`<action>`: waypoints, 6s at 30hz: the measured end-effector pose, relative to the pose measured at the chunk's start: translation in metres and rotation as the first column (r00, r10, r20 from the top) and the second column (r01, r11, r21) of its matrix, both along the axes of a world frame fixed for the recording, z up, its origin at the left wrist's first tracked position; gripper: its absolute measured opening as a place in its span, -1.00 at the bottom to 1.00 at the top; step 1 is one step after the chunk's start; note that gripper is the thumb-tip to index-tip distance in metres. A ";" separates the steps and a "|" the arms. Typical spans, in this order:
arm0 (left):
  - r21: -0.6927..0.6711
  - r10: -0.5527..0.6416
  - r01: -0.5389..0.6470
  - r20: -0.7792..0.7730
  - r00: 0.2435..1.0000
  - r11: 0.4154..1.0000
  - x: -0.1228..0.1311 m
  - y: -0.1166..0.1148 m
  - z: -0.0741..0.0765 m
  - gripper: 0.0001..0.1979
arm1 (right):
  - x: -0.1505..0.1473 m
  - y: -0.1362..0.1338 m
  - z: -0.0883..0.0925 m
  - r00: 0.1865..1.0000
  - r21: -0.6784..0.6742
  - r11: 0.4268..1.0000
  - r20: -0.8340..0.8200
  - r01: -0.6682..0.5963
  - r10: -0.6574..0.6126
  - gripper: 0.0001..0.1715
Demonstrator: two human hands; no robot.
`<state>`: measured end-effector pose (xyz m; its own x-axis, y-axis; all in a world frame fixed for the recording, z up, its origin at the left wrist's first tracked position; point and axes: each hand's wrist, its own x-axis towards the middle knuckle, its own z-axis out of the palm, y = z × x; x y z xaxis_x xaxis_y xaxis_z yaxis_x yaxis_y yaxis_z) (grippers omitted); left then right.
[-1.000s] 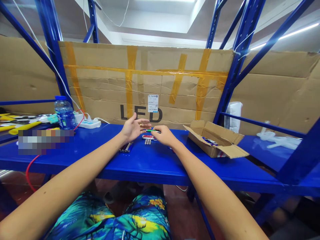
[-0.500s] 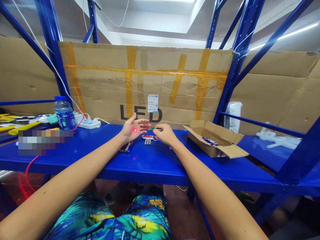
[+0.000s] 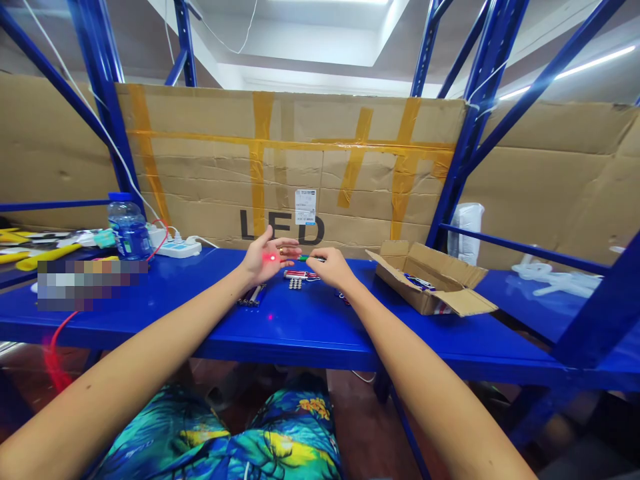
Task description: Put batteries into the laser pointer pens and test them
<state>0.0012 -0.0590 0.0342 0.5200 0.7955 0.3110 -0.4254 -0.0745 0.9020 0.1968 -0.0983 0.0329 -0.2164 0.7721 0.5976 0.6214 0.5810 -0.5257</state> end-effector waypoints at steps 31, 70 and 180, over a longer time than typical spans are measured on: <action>0.675 0.559 -0.213 -0.348 0.753 0.706 0.010 0.049 -0.002 -0.91 | 0.015 0.057 0.006 0.996 -0.329 0.944 -0.088 -0.030 0.001 -0.79; 0.629 0.568 0.034 -0.722 0.394 0.776 0.002 0.076 -0.020 -0.78 | 0.006 0.070 -0.012 0.866 -0.223 0.955 0.496 0.197 -0.062 -0.78; 0.812 0.639 0.288 -0.579 0.507 0.508 -0.008 -0.017 0.011 -0.90 | 0.021 0.010 -0.005 0.930 -0.442 0.857 0.117 -0.265 0.348 -0.77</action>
